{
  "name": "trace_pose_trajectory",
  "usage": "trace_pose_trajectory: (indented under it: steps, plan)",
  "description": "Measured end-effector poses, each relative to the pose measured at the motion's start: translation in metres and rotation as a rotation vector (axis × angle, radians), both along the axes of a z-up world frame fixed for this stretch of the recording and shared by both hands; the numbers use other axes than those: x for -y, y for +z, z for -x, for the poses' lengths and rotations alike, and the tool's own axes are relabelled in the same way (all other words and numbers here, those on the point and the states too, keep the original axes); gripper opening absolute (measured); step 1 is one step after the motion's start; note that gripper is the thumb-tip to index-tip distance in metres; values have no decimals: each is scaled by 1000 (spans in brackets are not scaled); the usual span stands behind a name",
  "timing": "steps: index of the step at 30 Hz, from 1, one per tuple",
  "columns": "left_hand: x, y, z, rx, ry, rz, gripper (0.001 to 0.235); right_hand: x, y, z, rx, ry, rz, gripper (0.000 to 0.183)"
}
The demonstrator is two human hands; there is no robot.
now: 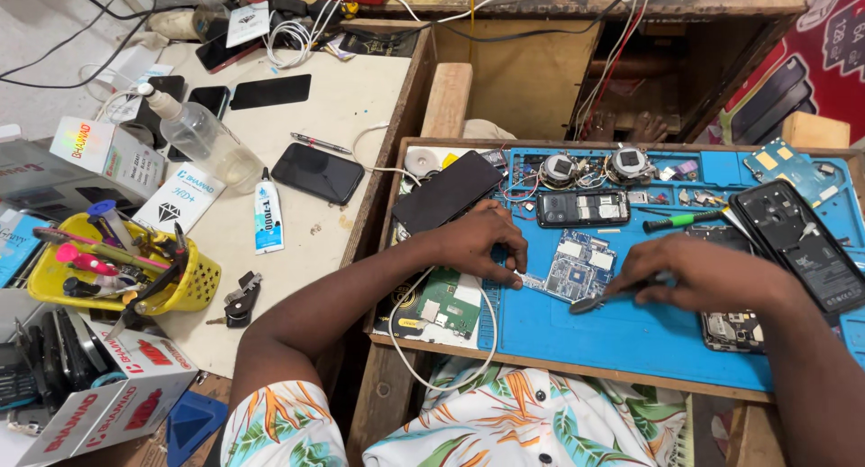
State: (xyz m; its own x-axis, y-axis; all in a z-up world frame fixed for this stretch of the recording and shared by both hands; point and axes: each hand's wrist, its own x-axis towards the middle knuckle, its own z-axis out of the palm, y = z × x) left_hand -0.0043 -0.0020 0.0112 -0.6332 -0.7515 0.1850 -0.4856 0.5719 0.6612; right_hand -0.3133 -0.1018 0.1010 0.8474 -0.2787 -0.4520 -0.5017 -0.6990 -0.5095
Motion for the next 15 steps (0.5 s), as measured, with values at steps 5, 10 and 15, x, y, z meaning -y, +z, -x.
trace_pose_trajectory:
  steps: [5, 10, 15]
  plan:
    - [1, 0, 1, 36, 18, -1, 27, 7, -2, 6, 105, -77, 190, 43]
    - [2, -2, 1, 26, 10, 22, 27, 15, -8, 11, 126, -104, 269, 44]
    - [3, -3, 0, 24, 13, 25, 27, 14, -14, 10, 115, -76, 226, 43]
